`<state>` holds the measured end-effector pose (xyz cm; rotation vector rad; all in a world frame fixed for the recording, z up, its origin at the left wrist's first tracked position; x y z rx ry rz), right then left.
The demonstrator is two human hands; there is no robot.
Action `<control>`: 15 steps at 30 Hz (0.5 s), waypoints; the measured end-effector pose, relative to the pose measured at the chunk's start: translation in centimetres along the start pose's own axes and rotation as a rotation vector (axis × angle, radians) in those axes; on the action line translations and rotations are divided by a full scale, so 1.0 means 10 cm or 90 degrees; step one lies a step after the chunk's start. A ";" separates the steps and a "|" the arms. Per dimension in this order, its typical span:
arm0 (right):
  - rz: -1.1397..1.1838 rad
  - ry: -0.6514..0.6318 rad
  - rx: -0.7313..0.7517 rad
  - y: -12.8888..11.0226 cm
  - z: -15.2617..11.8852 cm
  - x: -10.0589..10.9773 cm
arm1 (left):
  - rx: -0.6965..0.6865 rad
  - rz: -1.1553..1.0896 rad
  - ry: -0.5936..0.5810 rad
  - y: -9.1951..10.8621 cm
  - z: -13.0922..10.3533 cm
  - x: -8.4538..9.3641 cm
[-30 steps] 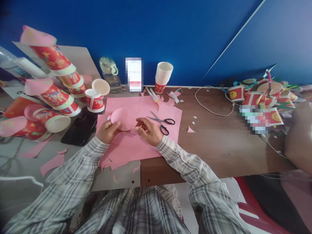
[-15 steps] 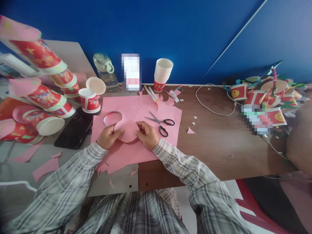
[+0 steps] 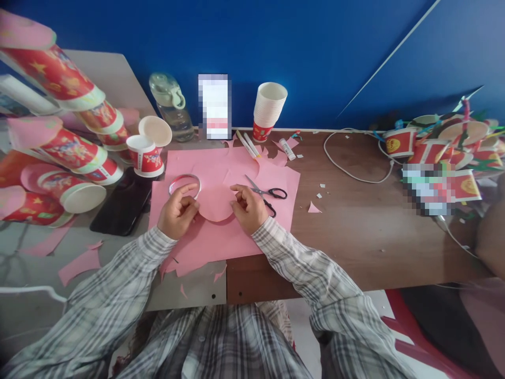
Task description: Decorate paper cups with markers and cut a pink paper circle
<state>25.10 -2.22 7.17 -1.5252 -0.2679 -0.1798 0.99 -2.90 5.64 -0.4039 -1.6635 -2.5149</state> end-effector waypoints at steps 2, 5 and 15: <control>-0.052 0.012 0.026 0.03 0.00 0.02 | -0.027 0.034 0.029 0.02 0.00 0.03; -0.126 0.014 0.074 0.07 -0.02 0.03 | -0.059 0.094 0.062 0.05 0.02 0.10; -0.297 0.104 0.248 0.01 0.06 0.19 | -0.349 0.304 -0.180 0.14 -0.01 -0.11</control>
Point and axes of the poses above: each hand's wrist, its own z-axis towards the middle knuckle, its own x-axis out of the back of the hand, y = z × x, the point moved 3 cm from there along z, towards the middle knuckle, and after that the axes turned 8 degrees about -x, right-handed, at the moved point
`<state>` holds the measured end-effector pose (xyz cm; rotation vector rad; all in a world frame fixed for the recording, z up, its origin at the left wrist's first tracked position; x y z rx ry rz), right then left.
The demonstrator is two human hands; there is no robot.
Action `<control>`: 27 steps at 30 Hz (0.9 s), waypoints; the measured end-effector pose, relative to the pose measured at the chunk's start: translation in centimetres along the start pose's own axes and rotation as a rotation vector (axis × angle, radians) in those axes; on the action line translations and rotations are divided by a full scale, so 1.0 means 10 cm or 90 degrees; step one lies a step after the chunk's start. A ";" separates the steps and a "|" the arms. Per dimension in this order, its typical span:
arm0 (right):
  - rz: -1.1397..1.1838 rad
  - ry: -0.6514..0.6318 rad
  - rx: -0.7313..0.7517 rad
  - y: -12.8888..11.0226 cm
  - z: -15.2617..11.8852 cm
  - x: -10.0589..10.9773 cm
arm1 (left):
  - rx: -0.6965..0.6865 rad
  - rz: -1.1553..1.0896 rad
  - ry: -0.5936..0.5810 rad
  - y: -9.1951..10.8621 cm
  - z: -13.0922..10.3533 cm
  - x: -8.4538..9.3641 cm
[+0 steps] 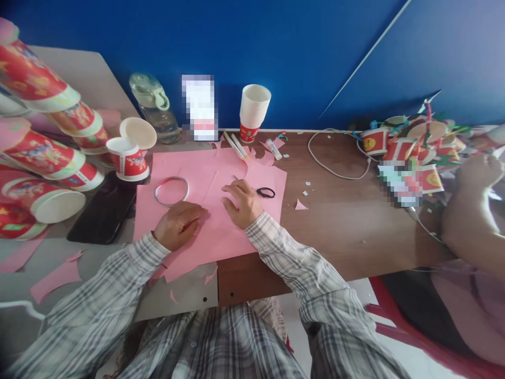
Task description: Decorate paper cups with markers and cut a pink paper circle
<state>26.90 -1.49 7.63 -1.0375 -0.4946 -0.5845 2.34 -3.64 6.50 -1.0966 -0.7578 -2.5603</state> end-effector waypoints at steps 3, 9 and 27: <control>-0.059 0.038 -0.048 0.21 0.21 0.31 | -0.021 0.053 -0.062 0.02 -0.02 -0.09; -0.248 0.087 -0.344 0.94 0.82 0.80 | -0.033 0.049 -0.072 0.01 -0.02 -0.06; 0.296 -0.020 -0.424 0.80 0.72 0.81 | 0.029 -0.055 0.041 -0.05 -0.01 -0.02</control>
Point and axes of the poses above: each hand's wrist, its own z-axis towards the middle knuckle, its own x-axis out of the back of the hand, y = z × x, the point moved 3 cm from there along z, towards the middle knuckle, and after that the axes turned 8 degrees about -x, right-handed, at the moved point
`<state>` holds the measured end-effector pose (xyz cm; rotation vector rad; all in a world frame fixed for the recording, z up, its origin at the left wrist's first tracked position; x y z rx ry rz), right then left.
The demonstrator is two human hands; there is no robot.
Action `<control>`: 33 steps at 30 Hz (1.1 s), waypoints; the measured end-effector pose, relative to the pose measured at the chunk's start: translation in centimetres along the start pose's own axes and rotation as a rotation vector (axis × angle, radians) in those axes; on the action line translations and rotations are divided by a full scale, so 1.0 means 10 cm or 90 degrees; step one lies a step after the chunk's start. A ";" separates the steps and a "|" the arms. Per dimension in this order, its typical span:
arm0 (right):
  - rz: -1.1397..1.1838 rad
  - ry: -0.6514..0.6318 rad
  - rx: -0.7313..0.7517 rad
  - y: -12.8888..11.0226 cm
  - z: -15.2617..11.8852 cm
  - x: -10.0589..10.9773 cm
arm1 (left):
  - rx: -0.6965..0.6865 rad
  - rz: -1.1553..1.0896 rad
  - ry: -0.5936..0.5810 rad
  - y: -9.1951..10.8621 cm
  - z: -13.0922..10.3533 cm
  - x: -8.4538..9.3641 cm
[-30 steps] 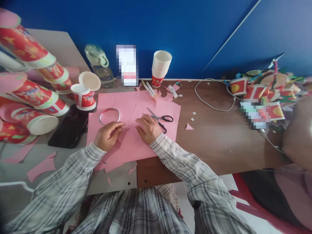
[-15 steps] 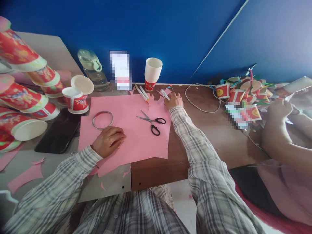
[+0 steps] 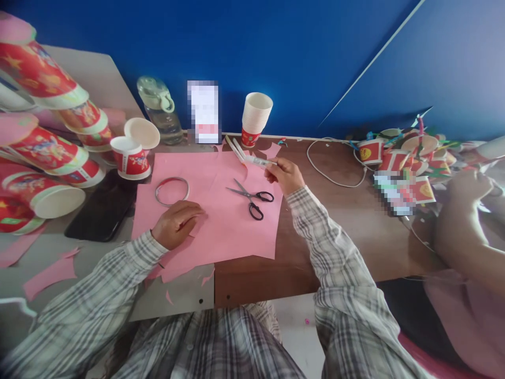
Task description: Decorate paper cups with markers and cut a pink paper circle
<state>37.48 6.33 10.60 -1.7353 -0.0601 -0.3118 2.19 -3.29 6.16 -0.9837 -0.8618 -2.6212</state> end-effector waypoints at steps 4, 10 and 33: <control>0.072 -0.181 -0.020 -0.08 -0.50 -0.40 | 0.010 -0.020 0.067 0.00 0.00 0.04; 0.041 -0.323 0.034 -0.15 -0.90 -0.90 | 0.008 -0.069 0.112 0.01 -0.02 0.01; 0.182 -0.183 -0.030 0.04 -0.76 -0.78 | 0.106 -0.022 0.128 0.00 0.02 0.22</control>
Point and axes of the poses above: each hand's wrist, its own z-axis towards the middle knuckle, its own x-axis out of the back of the hand, y = z × x, the point moved 3 cm from there along z, towards the middle knuckle, and after that the axes turned 8 degrees about -x, right-handed, at the moved point
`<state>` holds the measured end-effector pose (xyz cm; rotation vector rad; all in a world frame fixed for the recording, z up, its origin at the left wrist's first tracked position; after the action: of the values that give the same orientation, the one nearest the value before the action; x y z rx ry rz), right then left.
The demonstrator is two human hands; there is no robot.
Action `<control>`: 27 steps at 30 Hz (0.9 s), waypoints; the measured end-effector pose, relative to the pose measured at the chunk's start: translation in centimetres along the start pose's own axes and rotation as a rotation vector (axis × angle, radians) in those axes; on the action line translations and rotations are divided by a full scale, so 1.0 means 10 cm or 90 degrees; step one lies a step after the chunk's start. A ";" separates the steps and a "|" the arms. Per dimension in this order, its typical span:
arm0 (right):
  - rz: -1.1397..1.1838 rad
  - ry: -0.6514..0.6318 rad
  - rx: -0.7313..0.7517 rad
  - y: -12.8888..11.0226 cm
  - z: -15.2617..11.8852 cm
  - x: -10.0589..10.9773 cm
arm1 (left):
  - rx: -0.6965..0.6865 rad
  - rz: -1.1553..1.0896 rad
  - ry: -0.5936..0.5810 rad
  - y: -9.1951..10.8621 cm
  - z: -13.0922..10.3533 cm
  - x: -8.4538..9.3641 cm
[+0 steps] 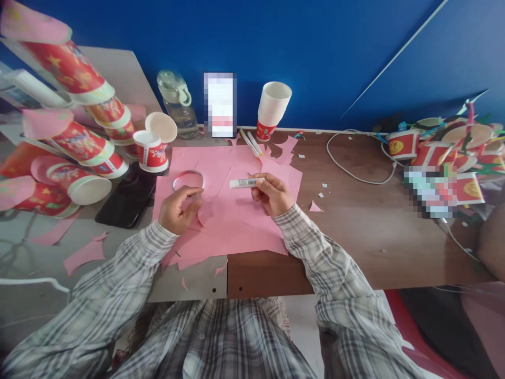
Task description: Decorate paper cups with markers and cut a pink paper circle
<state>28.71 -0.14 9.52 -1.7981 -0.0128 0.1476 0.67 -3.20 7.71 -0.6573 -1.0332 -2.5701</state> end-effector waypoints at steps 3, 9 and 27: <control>0.015 0.009 -0.014 -0.06 0.02 0.09 | -0.005 -0.001 0.035 0.01 0.04 0.06; 0.043 -0.078 -0.076 0.00 0.00 -0.04 | 0.026 -0.070 -0.030 0.03 0.02 0.03; 0.334 -0.377 -0.258 0.52 -0.32 -0.66 | 0.239 -0.611 -0.048 0.30 0.05 -0.25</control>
<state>22.15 -5.00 5.83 -2.0616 0.0073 1.1142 4.20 -4.75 8.49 -0.1487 -2.2018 -2.9139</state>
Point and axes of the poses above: each hand's wrist, its own z-axis towards the middle knuckle, its own x-axis out of the back of the hand, y = z × x, the point moved 3 cm from there along z, towards the middle knuckle, and after that the axes turned 8 degrees about -x, right-handed, at the moved point
